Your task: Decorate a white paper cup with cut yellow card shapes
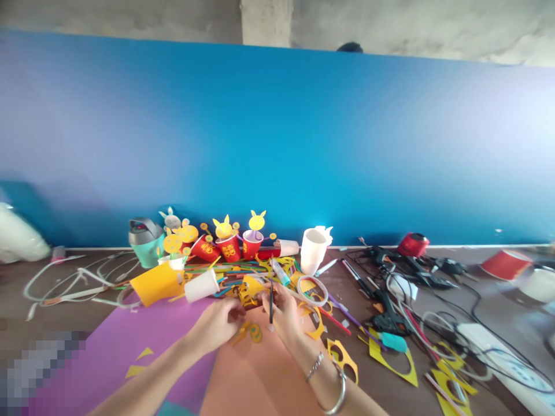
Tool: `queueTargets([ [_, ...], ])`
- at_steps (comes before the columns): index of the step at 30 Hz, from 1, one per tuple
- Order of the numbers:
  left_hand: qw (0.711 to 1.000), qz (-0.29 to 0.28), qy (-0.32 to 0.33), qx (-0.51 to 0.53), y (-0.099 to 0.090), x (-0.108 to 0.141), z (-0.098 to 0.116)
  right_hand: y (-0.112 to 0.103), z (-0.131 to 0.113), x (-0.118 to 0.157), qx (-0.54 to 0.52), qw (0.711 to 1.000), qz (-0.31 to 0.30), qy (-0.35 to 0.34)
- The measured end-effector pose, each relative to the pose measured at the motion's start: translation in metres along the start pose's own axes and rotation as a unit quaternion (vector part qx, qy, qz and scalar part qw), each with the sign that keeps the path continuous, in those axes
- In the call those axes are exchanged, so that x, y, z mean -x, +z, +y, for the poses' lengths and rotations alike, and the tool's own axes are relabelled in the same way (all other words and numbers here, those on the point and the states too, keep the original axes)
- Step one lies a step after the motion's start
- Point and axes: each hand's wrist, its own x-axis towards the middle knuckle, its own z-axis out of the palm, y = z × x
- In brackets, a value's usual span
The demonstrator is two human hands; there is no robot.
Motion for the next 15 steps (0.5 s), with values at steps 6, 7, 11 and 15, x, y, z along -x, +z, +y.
queueTargets([
  [6,0.991,-0.047,-0.007,-0.122,-0.002,0.014,0.009,-0.001,0.006,-0.002,0.046,0.999,-0.009,-0.017],
  [7,0.991,-0.051,-0.01,-0.125,-0.002,0.015,0.011,0.0,0.005,-0.001,0.049,0.999,-0.012,-0.015],
  [11,0.99,-0.062,-0.022,-0.127,-0.007,0.011,0.014,0.002,-0.003,0.002,0.051,0.998,-0.031,-0.007],
  [15,0.99,-0.058,-0.018,-0.124,-0.02,0.008,0.009,0.001,-0.007,0.004,0.064,0.997,-0.044,-0.021],
])
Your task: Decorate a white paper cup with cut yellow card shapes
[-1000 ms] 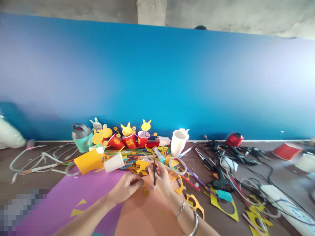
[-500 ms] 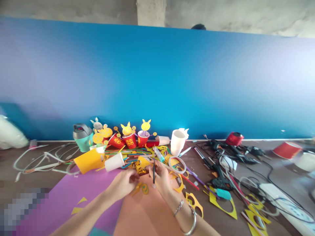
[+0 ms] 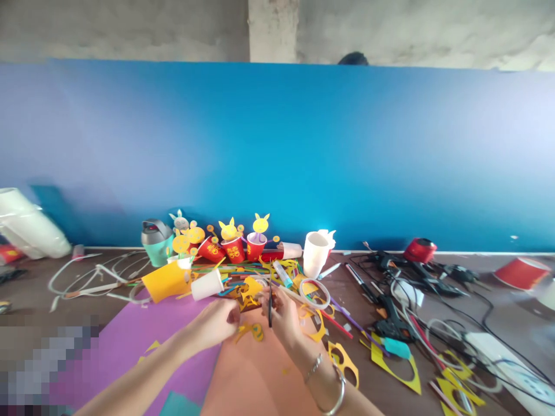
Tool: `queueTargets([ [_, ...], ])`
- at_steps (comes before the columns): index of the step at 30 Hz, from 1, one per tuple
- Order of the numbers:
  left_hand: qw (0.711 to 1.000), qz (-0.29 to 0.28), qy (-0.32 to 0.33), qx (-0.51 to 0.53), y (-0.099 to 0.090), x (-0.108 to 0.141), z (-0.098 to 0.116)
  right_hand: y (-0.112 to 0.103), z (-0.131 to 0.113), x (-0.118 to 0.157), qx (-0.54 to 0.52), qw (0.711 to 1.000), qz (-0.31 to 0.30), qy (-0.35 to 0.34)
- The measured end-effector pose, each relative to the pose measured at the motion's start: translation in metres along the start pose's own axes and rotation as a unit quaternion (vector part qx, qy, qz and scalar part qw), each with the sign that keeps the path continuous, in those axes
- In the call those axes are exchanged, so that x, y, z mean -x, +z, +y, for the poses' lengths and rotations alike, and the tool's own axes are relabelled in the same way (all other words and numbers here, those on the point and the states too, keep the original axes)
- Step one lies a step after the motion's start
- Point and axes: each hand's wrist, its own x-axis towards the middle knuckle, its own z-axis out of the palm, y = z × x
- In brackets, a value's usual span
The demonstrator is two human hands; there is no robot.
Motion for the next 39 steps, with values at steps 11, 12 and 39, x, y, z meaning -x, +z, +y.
queueTargets([
  [11,0.991,-0.019,0.01,-0.129,0.012,0.021,0.026,0.001,0.002,0.0,0.011,1.0,0.003,0.006],
  [12,0.989,-0.03,0.007,-0.142,0.014,0.021,0.03,0.001,0.002,0.0,0.008,1.0,0.006,0.009],
  [39,0.979,-0.073,0.029,-0.189,0.001,0.018,0.025,0.003,-0.006,0.002,-0.018,0.999,0.008,0.038],
])
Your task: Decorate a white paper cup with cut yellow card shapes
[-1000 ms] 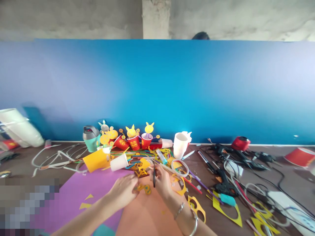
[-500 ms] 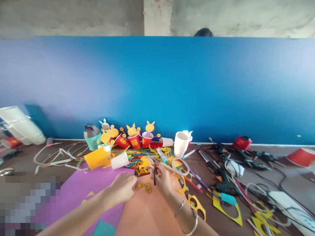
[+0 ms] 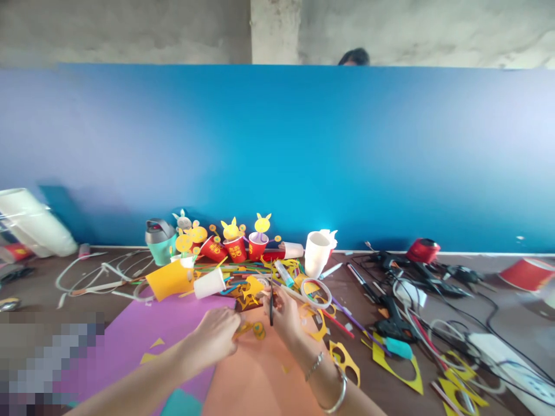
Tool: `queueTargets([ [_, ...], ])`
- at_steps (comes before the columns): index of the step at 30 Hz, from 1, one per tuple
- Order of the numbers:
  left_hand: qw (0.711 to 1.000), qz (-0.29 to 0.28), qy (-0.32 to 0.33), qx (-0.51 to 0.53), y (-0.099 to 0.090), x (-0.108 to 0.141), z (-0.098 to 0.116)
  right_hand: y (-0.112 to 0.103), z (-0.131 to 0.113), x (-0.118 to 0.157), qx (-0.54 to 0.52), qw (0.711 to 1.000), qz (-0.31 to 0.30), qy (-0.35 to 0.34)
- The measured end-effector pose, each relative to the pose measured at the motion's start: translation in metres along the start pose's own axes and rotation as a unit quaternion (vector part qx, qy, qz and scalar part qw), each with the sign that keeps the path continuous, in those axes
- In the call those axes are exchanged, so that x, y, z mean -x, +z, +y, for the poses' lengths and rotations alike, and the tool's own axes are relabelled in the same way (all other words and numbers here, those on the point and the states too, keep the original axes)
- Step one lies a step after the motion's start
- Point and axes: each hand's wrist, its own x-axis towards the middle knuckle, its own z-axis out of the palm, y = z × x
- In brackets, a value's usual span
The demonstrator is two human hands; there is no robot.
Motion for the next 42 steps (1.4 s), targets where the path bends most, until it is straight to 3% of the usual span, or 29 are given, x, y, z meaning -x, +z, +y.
queueTargets([
  [16,1.0,-0.012,0.006,0.004,-0.013,-0.003,0.0,-0.002,-0.002,0.0,0.024,1.0,-0.001,-0.014],
  [27,0.999,-0.017,0.031,-0.017,-0.003,-0.005,0.0,-0.002,0.001,0.0,0.032,0.999,0.006,-0.011],
  [42,0.987,-0.021,0.142,-0.072,-0.014,-0.01,-0.004,-0.004,-0.004,0.001,0.002,1.0,-0.016,-0.009],
])
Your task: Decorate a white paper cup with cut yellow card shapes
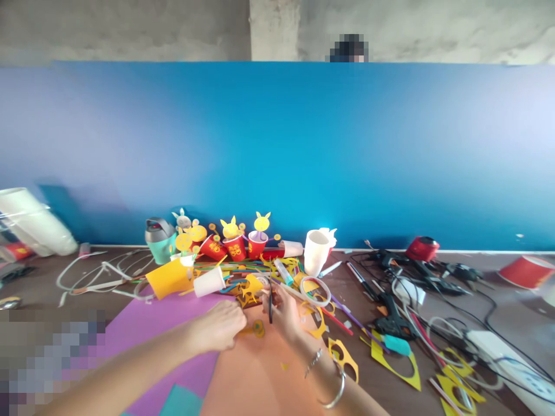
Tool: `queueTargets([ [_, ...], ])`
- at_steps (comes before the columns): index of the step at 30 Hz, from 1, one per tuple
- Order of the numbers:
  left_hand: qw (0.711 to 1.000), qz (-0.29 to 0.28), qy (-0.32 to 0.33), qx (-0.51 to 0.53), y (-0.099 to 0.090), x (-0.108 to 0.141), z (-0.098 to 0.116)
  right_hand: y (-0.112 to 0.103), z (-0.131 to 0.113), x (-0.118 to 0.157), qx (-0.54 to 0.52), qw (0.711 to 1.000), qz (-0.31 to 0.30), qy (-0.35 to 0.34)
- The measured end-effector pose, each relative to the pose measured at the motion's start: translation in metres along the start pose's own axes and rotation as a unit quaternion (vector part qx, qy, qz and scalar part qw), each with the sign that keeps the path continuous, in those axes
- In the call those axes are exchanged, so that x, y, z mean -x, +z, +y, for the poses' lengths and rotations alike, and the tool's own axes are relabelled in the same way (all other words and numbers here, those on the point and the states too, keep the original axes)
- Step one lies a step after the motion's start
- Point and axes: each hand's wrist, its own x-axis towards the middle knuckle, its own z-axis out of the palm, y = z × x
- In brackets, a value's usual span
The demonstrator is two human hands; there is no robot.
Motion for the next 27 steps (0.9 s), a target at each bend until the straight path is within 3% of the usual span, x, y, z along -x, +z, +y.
queueTargets([
  [11,0.997,-0.035,0.048,0.058,-0.011,0.001,-0.019,0.001,0.003,-0.002,-0.009,1.0,0.006,0.017],
  [15,0.996,-0.031,0.019,0.084,-0.016,0.005,-0.029,0.001,0.005,-0.003,-0.018,0.999,-0.001,0.026],
  [22,0.977,0.106,-0.18,0.049,-0.012,0.002,-0.048,0.001,0.013,-0.002,-0.009,1.0,0.014,0.004],
  [27,0.959,0.194,-0.206,0.016,0.002,-0.008,-0.046,0.005,0.006,0.0,-0.05,0.998,0.023,-0.021],
])
